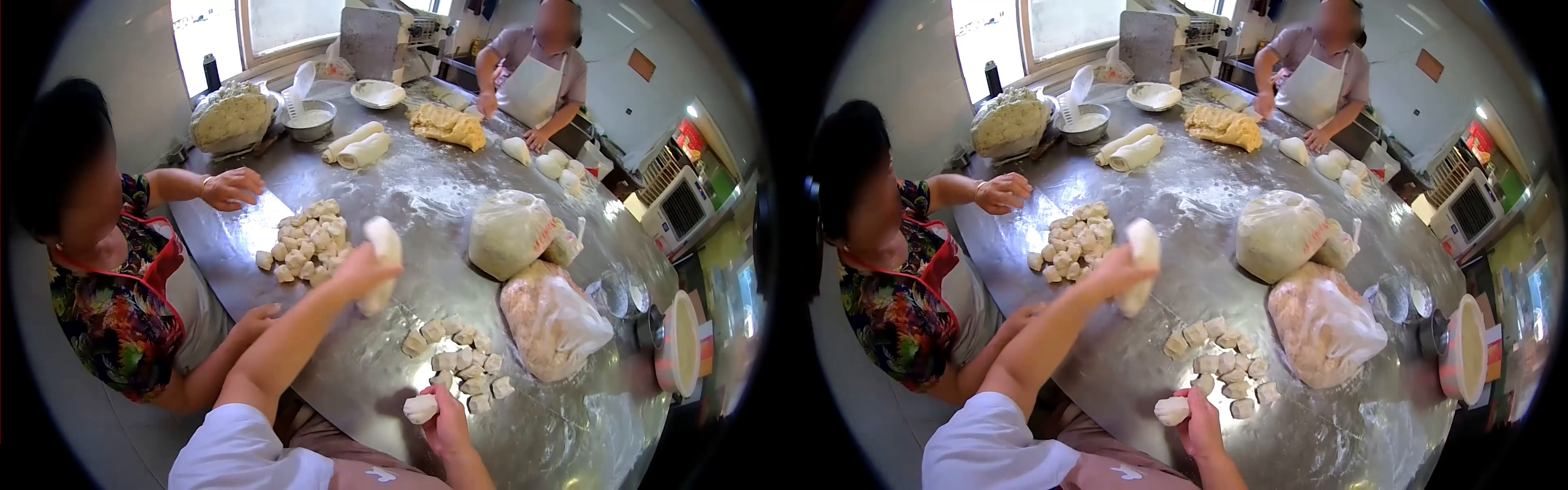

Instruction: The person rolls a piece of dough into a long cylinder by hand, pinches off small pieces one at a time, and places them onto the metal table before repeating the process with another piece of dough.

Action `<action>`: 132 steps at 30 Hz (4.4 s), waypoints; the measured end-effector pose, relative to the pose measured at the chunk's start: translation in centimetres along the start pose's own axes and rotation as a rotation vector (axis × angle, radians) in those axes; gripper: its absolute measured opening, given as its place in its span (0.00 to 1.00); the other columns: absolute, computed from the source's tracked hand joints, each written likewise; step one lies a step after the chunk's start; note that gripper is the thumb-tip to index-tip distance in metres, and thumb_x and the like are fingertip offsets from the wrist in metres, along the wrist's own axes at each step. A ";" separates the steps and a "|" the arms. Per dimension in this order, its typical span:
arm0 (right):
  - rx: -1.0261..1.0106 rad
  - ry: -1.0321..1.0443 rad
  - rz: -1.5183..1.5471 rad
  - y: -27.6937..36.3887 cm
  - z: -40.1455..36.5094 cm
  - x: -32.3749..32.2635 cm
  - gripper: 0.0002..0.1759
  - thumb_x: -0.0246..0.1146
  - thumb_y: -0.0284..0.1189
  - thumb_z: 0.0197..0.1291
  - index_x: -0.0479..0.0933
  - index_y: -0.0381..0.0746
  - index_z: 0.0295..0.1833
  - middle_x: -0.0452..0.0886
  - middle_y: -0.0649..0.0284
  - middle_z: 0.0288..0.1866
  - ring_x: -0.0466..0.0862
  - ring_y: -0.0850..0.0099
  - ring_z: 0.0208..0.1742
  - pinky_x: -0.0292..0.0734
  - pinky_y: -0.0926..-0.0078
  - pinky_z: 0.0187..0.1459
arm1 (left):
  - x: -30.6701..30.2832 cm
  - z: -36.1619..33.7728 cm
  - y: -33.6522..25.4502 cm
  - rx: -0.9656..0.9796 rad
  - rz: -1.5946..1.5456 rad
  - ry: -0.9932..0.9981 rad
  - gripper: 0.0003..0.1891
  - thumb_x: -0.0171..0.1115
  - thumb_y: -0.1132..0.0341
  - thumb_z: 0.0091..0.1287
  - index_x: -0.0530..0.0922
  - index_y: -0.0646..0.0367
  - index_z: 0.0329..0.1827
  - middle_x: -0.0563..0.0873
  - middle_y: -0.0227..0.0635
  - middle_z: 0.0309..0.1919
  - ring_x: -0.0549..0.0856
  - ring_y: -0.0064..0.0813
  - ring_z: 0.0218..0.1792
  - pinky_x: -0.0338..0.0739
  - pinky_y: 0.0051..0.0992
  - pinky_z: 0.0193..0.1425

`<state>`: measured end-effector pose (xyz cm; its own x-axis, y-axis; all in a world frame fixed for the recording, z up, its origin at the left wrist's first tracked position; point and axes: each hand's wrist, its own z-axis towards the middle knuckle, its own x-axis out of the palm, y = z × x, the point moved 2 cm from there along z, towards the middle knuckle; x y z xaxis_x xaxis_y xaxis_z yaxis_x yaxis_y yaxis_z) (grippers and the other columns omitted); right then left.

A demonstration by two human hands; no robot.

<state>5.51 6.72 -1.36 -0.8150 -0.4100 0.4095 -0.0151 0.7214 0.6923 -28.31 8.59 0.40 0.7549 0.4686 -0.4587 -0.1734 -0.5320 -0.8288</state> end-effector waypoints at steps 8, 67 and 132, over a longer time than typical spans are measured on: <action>-0.742 -0.370 -0.746 2.9 -2.5 -3.2 0.12 0.60 0.34 0.73 0.79 0.36 0.41 0.84 0.60 0.30 0.84 0.68 0.32 0.79 0.69 0.36 | 12.8 -14.8 -1.6 0.547 -0.049 0.863 0.48 0.76 0.60 0.56 0.60 0.62 0.78 0.73 0.52 0.69 0.74 0.43 0.69 0.71 0.38 0.72; -1.273 -0.452 -1.124 1.2 0.7 -4.6 0.14 0.77 0.31 0.54 0.77 0.41 0.35 0.79 0.58 0.28 0.81 0.58 0.27 0.76 0.63 0.28 | 15.1 -22.8 1.6 0.391 0.110 0.600 0.09 0.70 0.66 0.66 0.82 0.59 0.44 0.87 0.48 0.38 0.87 0.46 0.39 0.80 0.40 0.47; -0.756 -0.824 -0.912 4.4 -6.0 -23.0 0.18 0.69 0.32 0.64 0.79 0.34 0.55 0.83 0.50 0.56 0.84 0.57 0.56 0.79 0.64 0.59 | 21.5 -9.8 -7.7 1.018 0.750 0.386 0.52 0.84 0.48 0.43 0.70 0.46 0.76 0.68 0.45 0.74 0.62 0.56 0.77 0.54 0.58 0.80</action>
<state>27.69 15.93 -4.16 -0.7889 0.0629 -0.6113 -0.6114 -0.1811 0.7703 -4.52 15.84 0.06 0.3697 -0.0254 -0.9288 -0.8918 0.2708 -0.3624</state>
